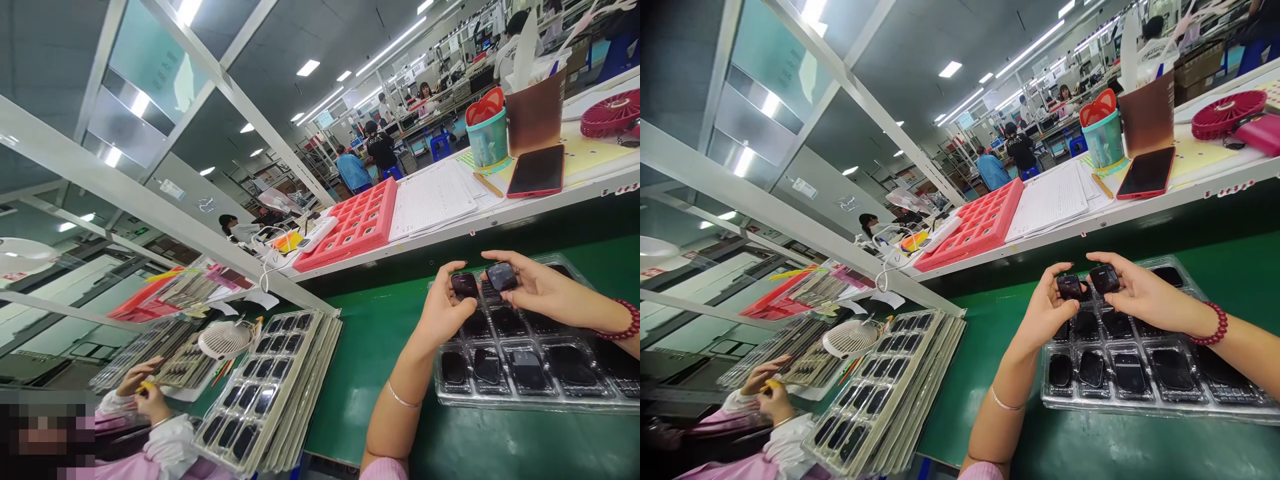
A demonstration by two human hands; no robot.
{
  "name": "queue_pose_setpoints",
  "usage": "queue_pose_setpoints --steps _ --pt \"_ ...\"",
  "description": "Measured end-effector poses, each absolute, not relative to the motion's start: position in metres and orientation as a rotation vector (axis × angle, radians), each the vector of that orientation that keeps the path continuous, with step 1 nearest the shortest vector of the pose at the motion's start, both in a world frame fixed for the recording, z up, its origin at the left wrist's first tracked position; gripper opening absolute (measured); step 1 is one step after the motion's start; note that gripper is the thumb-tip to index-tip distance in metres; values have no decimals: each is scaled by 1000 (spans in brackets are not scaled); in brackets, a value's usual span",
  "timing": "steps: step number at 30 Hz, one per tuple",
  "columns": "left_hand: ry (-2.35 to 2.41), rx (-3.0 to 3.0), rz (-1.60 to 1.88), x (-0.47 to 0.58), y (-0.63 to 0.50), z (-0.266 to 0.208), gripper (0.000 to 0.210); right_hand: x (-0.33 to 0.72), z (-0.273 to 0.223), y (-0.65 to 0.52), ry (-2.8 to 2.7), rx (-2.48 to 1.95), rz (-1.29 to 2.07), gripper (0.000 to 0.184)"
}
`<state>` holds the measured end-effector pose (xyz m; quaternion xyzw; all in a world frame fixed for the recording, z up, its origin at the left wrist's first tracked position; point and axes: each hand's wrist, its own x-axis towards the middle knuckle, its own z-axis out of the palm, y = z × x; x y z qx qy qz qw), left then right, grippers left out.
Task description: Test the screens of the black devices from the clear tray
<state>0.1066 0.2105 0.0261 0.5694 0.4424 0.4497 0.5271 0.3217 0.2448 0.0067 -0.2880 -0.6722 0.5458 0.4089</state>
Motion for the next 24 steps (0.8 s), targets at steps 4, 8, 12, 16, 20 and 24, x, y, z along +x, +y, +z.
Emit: queue_pose_setpoints --steps 4,8,12,16,20,24 --pt "854 1161 1071 104 215 27 79 326 10 250 -1410 -719 1663 71" --pt "712 928 1100 96 220 32 74 333 17 255 -1160 -699 1875 44" --pt "719 777 1114 87 225 36 63 338 21 259 -1095 -701 1990 57" --pt "729 738 1138 85 226 37 61 343 21 261 -1045 -697 1999 57" --pt "766 840 1139 94 223 33 60 340 18 258 -1144 -689 1901 40" --pt "886 1073 1099 104 220 27 76 328 12 253 -1323 -713 1808 63"
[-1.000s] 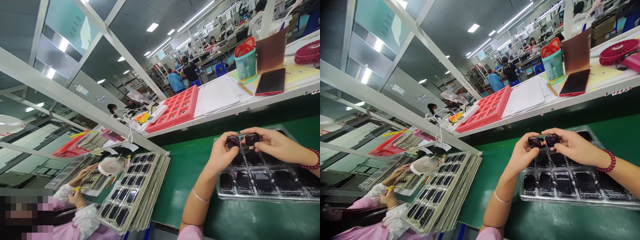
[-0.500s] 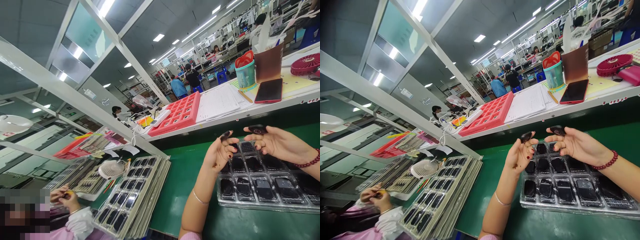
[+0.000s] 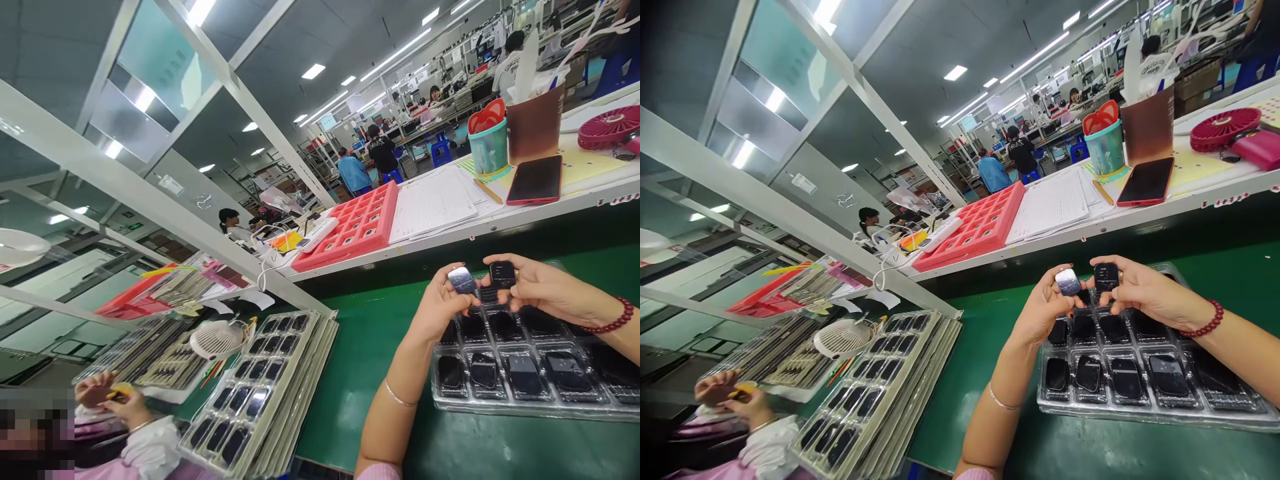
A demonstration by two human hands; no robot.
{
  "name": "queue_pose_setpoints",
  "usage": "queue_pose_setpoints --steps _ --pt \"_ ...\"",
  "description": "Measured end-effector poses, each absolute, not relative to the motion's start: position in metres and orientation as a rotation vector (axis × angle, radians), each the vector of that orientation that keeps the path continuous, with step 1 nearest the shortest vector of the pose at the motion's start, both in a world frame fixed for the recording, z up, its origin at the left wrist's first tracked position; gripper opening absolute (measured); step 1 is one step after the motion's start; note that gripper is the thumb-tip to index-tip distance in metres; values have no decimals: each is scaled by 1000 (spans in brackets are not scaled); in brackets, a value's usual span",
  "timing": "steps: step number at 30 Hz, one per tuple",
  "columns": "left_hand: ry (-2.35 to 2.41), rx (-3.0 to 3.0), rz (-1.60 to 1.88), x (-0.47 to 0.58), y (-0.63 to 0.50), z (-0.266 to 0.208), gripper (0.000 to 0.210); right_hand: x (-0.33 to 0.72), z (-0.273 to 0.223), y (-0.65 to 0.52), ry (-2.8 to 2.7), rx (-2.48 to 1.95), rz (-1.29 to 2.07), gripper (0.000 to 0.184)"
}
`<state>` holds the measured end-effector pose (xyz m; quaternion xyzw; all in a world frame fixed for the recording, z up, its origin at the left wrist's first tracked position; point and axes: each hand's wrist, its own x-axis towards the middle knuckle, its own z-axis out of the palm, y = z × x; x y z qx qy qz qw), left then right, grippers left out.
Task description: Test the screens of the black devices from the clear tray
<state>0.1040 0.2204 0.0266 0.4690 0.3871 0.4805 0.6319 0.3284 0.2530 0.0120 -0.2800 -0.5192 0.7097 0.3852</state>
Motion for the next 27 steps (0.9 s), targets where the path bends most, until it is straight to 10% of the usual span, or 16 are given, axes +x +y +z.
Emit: queue_pose_setpoints --steps 27 --pt "1030 1359 1017 111 210 25 47 321 8 243 -1735 -780 1305 29"
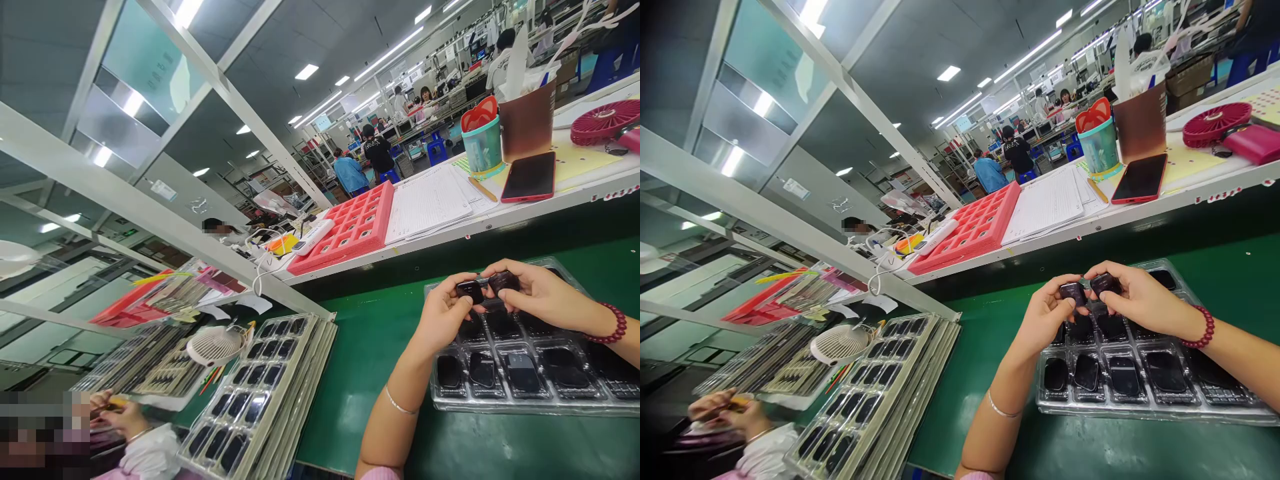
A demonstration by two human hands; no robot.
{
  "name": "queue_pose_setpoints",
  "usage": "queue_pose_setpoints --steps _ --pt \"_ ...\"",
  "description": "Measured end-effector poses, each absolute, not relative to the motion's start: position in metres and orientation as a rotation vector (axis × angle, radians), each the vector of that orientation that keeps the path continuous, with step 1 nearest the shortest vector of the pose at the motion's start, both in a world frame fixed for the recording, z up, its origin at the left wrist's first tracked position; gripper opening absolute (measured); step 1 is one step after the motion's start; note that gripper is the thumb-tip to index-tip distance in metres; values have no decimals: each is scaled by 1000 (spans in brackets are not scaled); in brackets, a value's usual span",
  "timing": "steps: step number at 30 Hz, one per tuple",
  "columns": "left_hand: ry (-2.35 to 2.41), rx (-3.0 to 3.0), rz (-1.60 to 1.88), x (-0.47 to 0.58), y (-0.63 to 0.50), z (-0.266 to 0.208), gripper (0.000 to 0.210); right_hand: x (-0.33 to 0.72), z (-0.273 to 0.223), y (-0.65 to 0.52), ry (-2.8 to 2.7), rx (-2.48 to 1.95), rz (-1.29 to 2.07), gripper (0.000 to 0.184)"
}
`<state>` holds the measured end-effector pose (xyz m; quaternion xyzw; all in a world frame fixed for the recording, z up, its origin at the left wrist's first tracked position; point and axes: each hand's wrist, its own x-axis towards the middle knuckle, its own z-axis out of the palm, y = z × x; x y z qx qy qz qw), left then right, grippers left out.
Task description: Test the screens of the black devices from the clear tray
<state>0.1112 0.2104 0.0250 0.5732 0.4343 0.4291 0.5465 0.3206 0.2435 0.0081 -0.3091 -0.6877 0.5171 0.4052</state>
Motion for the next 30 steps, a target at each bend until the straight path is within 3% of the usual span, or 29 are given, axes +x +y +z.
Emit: queue_pose_setpoints --steps 9,17,24,30 --pt "1010 1317 1038 113 210 27 53 320 9 243 -1793 -771 1274 35" --pt "1069 1364 1012 113 211 29 42 320 7 243 -1763 -794 1258 29" --pt "1065 1348 1000 114 209 30 48 319 10 242 -1744 -796 1265 30" --pt "1107 1370 1051 114 209 31 29 321 11 242 -1747 -805 1291 26"
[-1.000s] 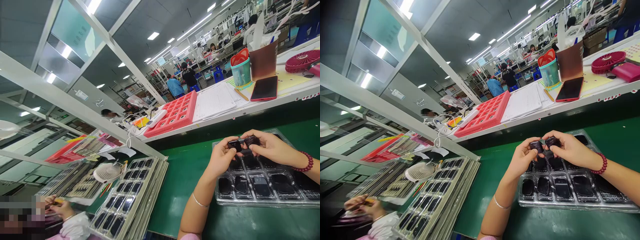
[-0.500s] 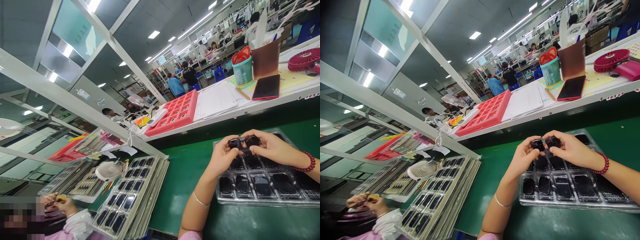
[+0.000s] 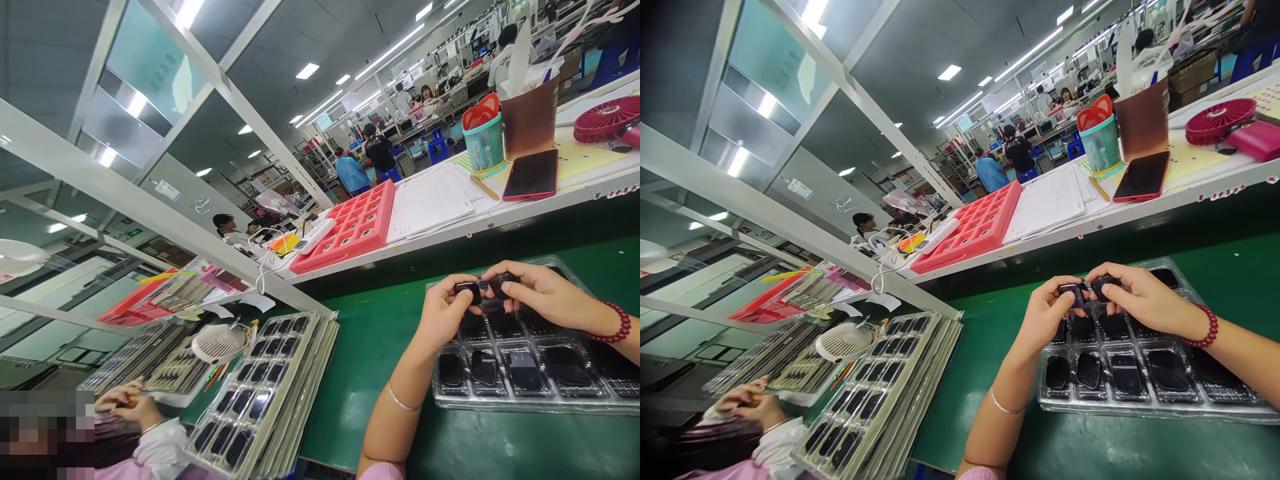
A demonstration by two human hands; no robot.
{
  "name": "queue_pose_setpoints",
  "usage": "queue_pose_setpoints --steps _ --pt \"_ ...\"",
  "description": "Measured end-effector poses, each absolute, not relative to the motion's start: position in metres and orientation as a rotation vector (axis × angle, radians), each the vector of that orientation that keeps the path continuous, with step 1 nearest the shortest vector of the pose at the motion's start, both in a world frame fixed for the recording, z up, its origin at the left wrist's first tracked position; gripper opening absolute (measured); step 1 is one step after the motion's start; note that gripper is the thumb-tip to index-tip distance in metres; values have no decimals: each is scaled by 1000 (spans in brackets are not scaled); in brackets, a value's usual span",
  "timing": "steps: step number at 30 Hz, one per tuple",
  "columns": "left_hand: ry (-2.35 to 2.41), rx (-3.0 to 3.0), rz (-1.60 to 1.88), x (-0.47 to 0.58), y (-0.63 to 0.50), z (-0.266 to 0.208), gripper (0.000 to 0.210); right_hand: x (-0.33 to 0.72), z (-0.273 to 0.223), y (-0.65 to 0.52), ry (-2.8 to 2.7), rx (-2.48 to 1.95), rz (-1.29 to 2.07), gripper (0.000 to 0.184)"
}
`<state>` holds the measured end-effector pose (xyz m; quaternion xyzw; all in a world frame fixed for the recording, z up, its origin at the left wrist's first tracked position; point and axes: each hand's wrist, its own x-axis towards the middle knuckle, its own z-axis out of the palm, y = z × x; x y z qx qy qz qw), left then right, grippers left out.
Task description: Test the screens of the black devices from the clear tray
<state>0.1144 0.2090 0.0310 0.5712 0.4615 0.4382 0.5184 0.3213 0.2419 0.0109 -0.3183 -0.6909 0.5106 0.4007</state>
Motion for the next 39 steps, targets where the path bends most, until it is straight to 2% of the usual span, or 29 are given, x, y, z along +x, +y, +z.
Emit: queue_pose_setpoints --steps 9,15,22,33,39 --pt "1044 1383 1107 114 209 27 27 322 11 242 -1763 -783 1307 27" --pt "1065 1420 1011 112 209 27 43 320 16 239 -1730 -757 1310 26" --pt "1100 1422 992 111 209 28 47 322 14 240 -1772 -760 1290 23" --pt "995 1285 1072 112 213 25 49 319 22 237 -1727 -767 1325 30" --pt "929 1141 1109 110 214 27 68 320 17 240 -1696 -799 1336 32"
